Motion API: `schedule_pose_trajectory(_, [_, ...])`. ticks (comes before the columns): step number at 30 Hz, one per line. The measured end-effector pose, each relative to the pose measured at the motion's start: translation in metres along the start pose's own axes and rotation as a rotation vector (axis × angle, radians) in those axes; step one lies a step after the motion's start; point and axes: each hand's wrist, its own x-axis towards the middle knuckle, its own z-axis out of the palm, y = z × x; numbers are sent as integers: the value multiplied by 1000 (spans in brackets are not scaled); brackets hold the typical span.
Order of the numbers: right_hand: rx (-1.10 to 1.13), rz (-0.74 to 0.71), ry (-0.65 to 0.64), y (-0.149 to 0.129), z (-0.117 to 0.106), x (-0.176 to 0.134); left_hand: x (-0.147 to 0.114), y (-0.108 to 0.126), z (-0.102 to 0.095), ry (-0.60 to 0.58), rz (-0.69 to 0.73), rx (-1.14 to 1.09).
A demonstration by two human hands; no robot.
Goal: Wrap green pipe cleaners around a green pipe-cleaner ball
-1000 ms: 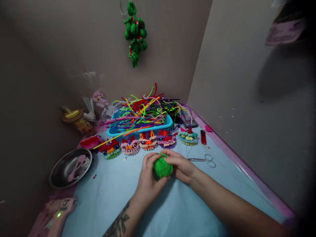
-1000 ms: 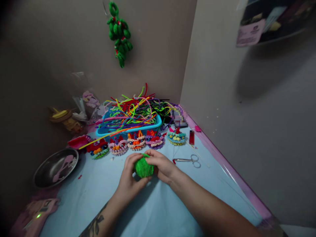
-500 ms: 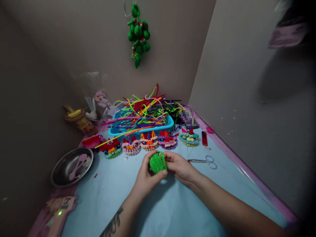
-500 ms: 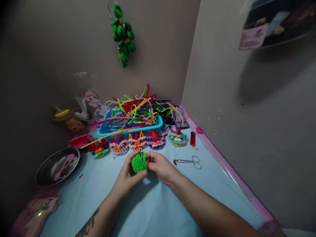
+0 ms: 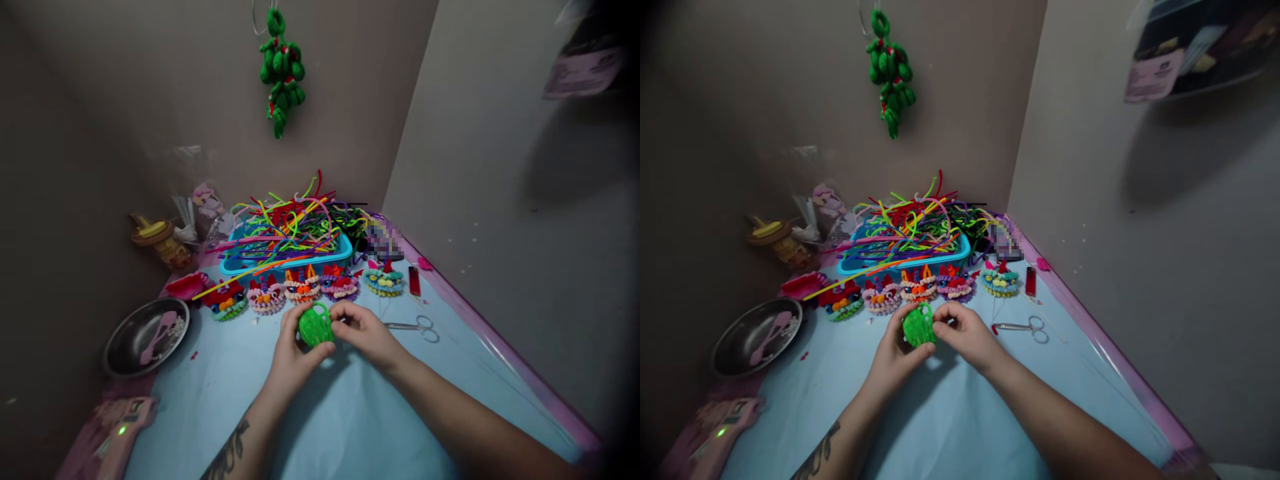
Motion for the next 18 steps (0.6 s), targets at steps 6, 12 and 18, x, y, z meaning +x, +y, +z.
schedule_pose_trajectory(6, [57,52,27,-4,7,0,0,-3,2,-53,16,14])
schedule_pose_trajectory(12, [-37,38,63,-5,5,-1,0,3,3,-36,-34,26])
schedule_pose_trajectory(18, [-237,-36,75,1,5,-2,2,7,2,30,-58,49])
